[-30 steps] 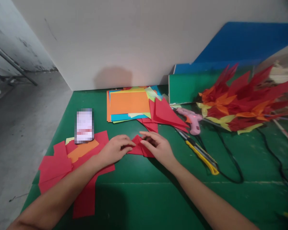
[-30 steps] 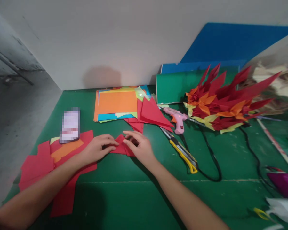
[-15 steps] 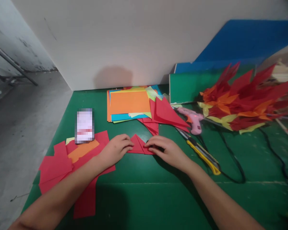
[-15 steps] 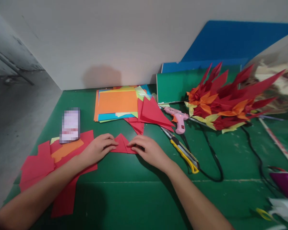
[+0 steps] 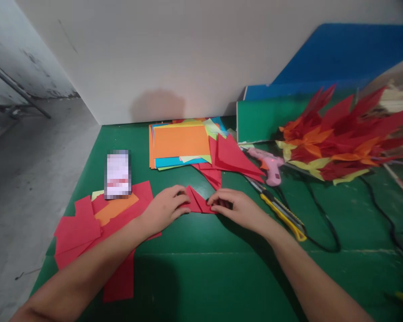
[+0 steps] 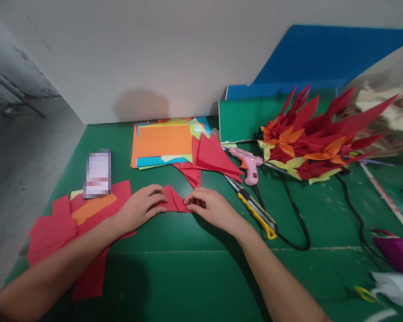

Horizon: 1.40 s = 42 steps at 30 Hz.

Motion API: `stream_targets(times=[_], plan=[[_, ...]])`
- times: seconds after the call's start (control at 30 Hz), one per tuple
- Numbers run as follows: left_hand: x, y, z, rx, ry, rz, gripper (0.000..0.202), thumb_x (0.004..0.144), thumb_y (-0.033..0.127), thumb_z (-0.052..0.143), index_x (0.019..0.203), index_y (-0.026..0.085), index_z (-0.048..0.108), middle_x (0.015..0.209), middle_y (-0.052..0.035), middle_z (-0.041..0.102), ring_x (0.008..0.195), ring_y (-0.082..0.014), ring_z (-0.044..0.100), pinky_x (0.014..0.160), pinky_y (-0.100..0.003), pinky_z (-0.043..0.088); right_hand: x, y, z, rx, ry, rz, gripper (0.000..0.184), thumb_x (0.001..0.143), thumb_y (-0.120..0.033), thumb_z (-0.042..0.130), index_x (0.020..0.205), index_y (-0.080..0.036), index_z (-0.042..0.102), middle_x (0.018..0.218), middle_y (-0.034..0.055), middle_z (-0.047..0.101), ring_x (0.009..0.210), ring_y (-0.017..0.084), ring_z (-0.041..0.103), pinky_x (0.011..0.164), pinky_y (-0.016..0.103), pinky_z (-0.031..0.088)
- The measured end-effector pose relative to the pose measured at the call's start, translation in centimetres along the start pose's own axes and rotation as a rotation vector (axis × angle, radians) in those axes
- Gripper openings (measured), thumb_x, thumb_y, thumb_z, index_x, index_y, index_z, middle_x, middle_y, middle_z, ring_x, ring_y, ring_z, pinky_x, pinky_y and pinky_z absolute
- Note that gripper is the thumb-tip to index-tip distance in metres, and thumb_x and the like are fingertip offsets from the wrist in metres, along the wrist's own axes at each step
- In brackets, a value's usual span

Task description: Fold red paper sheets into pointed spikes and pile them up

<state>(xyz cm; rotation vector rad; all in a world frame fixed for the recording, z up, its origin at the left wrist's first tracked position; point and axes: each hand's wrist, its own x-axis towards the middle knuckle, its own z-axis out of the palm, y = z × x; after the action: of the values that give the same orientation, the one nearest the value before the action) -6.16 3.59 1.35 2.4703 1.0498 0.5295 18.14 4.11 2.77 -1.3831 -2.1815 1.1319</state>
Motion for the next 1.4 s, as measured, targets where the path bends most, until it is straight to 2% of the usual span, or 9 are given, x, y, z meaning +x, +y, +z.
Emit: stream_targets(times=[0.17,0.27,0.47,0.7,0.8,0.9,1.0,1.2,1.4], plan=[[0.1,0.2,0.1,0.060,-0.016,-0.022,0.026,0.096,0.030,0.040,0.106,0.016,0.059,0.117,-0.0106,0.055,0.102,-0.0220,0.058,0.087,-0.037,0.049,0.1,0.1,0.1,-0.021,0.022,-0.055,0.011,0.081,-0.025,0.056,0.078,-0.020,0.066,0.073,0.0023,0.063,0.063,0.013,0.054,0.059,0.026,0.041],[-0.1,0.1,0.3,0.070,-0.025,0.010,0.035,0.092,0.040,0.049,0.115,0.015,0.055,0.125,-0.0130,0.054,0.109,-0.0257,0.056,0.091,-0.041,0.049,0.1,0.0,-0.1,0.016,0.027,-0.026,0.012,0.082,-0.027,0.056,0.079,-0.020,0.066,0.074,0.0020,0.063,0.061,0.013,0.054,0.059,0.026,0.042],[-0.2,0.1,0.2,0.043,0.024,-0.065,0.039,0.088,0.045,0.054,0.115,0.017,0.053,0.126,-0.0122,0.054,0.113,-0.0261,0.056,0.093,-0.041,0.049,-0.3,-0.7,-0.1,0.007,0.038,0.006,0.023,0.076,-0.031,0.066,0.097,-0.021,0.064,0.078,0.0021,0.064,0.064,0.014,0.055,0.059,0.026,0.044],[-0.1,0.2,0.1,-0.016,0.006,-0.144,0.046,0.096,0.033,0.039,0.140,0.022,0.030,0.150,-0.0115,0.033,0.125,-0.0256,0.048,0.096,-0.042,0.047,-0.6,-1.1,0.6,0.020,0.084,0.001,0.027,0.076,-0.022,0.062,0.102,-0.024,0.057,0.079,0.0002,0.061,0.069,0.015,0.056,0.064,0.028,0.045],[-0.2,-0.1,0.5,-0.084,0.038,-0.133,0.047,0.094,0.028,0.044,0.140,0.023,0.032,0.140,-0.0108,0.045,0.121,-0.0243,0.051,0.097,-0.041,0.045,-0.7,-1.0,0.7,0.236,0.075,0.040,0.030,0.076,-0.023,0.063,0.104,-0.024,0.055,0.080,-0.0009,0.056,0.066,0.013,0.055,0.065,0.028,0.047],[-0.2,-0.4,0.4,-0.277,0.134,-0.237,0.042,0.088,0.031,0.054,0.129,0.023,0.047,0.112,-0.0075,0.060,0.083,-0.0162,0.061,0.072,-0.029,0.051,-0.5,-0.9,1.0,0.491,0.096,0.053,0.030,0.072,-0.026,0.068,0.099,-0.023,0.057,0.084,0.0001,0.055,0.072,0.013,0.056,0.065,0.027,0.049],[0.0,-0.5,-0.1,-0.496,0.236,-0.394,0.026,0.083,0.032,0.060,0.106,0.021,0.063,0.083,-0.0010,0.056,0.057,-0.0086,0.045,0.053,-0.021,0.041,-0.1,-0.8,1.4,0.680,0.170,0.082,0.030,0.067,-0.030,0.074,0.093,-0.022,0.060,0.089,0.0018,0.057,0.075,0.013,0.056,0.063,0.025,0.048],[0.5,0.2,-0.9,-0.897,0.249,-0.562,0.028,0.071,0.038,0.069,0.087,0.016,0.060,0.073,0.0013,0.055,0.059,-0.0079,0.046,0.055,-0.021,0.039,0.6,-0.7,2.5,0.983,0.319,0.198,0.035,0.063,-0.037,0.079,0.091,-0.021,0.064,0.081,0.0003,0.064,0.072,0.012,0.060,0.070,0.028,0.050],[0.5,0.5,-0.8,-0.979,0.144,-0.623,0.033,0.069,0.040,0.071,0.086,0.017,0.056,0.060,0.0060,0.049,0.046,-0.0049,0.042,0.045,-0.018,0.035,0.7,-0.8,2.9,1.074,0.387,0.234,0.033,0.061,-0.042,0.080,0.082,-0.021,0.066,0.071,-0.0003,0.065,0.059,0.011,0.059,0.062,0.027,0.050]])
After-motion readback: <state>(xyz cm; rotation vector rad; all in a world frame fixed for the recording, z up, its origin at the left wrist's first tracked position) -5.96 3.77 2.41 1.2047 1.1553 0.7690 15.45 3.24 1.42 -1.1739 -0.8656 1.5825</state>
